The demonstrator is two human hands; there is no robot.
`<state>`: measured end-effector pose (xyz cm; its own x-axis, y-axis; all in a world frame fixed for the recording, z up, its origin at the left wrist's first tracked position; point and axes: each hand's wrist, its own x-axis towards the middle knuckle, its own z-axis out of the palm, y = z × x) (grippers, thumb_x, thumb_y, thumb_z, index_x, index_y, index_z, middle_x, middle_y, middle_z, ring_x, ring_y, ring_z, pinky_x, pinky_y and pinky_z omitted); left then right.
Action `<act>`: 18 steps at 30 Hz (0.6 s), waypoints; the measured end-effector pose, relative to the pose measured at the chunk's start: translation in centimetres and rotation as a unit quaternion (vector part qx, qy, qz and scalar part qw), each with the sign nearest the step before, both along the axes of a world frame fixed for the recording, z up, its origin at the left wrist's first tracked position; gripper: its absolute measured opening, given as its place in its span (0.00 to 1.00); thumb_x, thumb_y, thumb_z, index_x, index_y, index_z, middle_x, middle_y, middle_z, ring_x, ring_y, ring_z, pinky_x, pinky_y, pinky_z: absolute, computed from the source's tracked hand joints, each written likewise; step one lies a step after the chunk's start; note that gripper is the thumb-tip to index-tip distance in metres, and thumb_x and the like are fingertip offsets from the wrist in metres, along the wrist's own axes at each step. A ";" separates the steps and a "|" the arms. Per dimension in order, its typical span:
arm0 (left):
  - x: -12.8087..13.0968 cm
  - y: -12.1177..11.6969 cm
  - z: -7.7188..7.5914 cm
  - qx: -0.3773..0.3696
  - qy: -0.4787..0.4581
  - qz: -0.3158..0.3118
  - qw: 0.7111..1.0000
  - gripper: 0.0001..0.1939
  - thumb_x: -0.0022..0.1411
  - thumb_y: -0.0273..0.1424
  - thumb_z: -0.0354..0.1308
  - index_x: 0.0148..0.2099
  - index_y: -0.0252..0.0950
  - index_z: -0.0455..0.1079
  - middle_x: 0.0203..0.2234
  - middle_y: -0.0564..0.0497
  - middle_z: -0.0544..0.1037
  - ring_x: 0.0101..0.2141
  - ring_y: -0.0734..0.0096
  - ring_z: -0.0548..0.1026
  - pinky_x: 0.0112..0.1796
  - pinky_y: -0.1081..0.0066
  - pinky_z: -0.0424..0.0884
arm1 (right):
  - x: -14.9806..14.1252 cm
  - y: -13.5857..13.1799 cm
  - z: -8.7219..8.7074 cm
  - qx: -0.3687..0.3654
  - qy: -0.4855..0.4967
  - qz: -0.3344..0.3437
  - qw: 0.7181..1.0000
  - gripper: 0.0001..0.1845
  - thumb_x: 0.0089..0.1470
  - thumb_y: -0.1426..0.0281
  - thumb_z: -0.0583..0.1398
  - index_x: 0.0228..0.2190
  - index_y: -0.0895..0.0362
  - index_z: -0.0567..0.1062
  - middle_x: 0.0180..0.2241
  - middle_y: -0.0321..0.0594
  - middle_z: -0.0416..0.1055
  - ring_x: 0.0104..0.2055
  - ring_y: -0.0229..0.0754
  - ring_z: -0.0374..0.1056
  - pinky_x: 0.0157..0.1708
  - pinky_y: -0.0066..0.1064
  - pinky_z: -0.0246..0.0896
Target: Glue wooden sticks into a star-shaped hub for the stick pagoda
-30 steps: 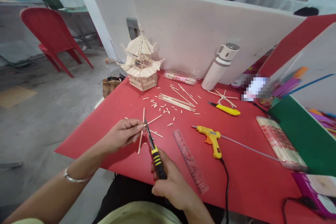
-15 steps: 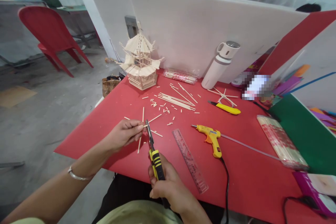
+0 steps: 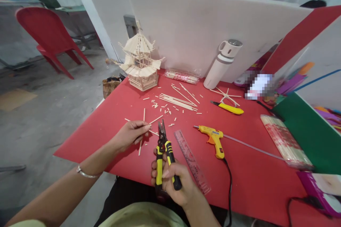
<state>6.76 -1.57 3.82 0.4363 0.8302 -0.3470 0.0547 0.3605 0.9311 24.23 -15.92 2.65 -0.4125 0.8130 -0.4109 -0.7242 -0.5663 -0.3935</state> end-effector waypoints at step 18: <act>1.1 0.2 -0.7 0.017 -0.016 -0.030 0.999 0.20 0.56 0.45 0.67 0.36 0.32 0.72 0.18 0.55 0.74 0.12 0.82 0.63 0.15 0.78 0.62 | -0.2 -0.7 0.6 -0.001 -0.084 0.012 0.996 0.30 0.29 0.71 0.61 0.42 0.54 0.73 0.34 0.39 0.73 0.38 0.43 0.69 0.41 0.36 0.64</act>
